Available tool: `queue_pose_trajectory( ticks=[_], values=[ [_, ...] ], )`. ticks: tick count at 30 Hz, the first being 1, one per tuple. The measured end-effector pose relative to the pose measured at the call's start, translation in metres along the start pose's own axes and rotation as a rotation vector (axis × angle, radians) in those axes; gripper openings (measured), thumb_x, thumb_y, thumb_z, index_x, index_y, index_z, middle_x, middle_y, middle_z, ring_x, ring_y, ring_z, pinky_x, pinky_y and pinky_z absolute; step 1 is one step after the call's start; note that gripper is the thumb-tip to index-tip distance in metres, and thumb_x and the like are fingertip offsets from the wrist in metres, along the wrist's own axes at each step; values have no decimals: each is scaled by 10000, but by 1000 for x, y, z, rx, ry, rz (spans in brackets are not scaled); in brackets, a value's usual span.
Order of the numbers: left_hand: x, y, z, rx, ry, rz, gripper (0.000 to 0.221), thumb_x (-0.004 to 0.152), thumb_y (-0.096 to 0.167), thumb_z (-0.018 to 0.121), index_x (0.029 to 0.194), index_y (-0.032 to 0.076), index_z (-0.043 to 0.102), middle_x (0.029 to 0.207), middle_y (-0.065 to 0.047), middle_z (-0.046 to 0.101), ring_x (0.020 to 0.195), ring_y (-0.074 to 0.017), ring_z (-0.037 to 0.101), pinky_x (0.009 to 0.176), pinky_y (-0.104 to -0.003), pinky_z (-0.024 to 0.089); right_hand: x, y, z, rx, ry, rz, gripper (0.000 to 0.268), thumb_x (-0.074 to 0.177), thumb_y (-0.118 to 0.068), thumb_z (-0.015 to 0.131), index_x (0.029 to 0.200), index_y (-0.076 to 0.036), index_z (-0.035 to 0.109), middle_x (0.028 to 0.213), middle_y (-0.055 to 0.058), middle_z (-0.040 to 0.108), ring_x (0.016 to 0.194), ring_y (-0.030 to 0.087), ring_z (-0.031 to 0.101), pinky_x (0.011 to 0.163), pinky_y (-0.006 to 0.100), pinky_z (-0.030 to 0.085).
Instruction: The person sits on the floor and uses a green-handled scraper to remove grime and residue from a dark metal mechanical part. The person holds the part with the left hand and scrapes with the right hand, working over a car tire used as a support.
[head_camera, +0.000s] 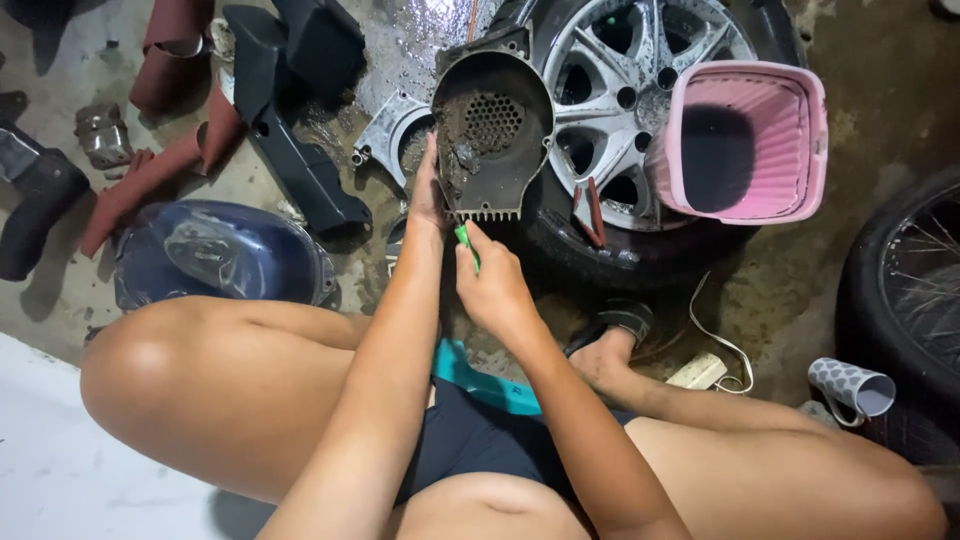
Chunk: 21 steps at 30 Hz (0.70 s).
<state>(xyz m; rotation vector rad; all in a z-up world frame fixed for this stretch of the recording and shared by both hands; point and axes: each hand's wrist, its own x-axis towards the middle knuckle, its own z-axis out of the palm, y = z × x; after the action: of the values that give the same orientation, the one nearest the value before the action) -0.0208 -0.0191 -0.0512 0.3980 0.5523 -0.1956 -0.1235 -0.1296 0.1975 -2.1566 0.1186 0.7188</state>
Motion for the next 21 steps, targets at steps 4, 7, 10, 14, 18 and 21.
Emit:
queue_pose_trajectory(
  ticks=[4,7,10,14,18,21],
  values=[
    [3,1,-6,-25,-30,13,590,934,600,701,1326,160,695,1313,-147,699,1220,-318,675,1063,-493,547,9,-8,-2,32,43,-37,525,1044,-231,463,1482,54,511,1245,398,621,1238,520,594,999,550,525],
    [-9,12,13,-58,-50,2,568,946,572,675,1310,137,702,1314,-178,692,1205,-342,685,1048,-511,568,14,-8,-3,21,64,-70,537,1044,-227,462,1505,49,482,1234,389,620,1230,513,599,989,549,531],
    [0,9,-1,-27,-37,-17,574,928,598,680,1274,142,723,1284,-167,709,1176,-324,702,1031,-507,578,4,-6,-6,13,40,-43,530,1051,-226,464,1508,41,485,1219,375,629,1203,487,625,969,539,547],
    [3,3,-3,-20,-54,-9,603,905,625,703,1255,135,732,1250,-150,726,1155,-324,710,1028,-492,575,-4,0,-9,13,-7,-7,539,1034,-274,489,1501,-7,511,1247,357,639,1220,475,619,973,522,548],
    [-21,13,28,-11,-75,22,591,923,600,686,1289,136,706,1256,-163,723,1163,-314,708,1025,-483,577,10,6,-2,37,65,-77,518,1036,-244,492,1489,6,527,1238,344,655,1197,478,634,981,523,544],
    [28,18,-19,-21,-86,3,575,943,585,657,1283,124,703,1297,-191,700,1197,-320,692,1053,-484,579,29,13,5,38,94,-134,529,1048,-246,481,1511,9,500,1220,350,652,1193,480,633,978,537,541]
  ],
)
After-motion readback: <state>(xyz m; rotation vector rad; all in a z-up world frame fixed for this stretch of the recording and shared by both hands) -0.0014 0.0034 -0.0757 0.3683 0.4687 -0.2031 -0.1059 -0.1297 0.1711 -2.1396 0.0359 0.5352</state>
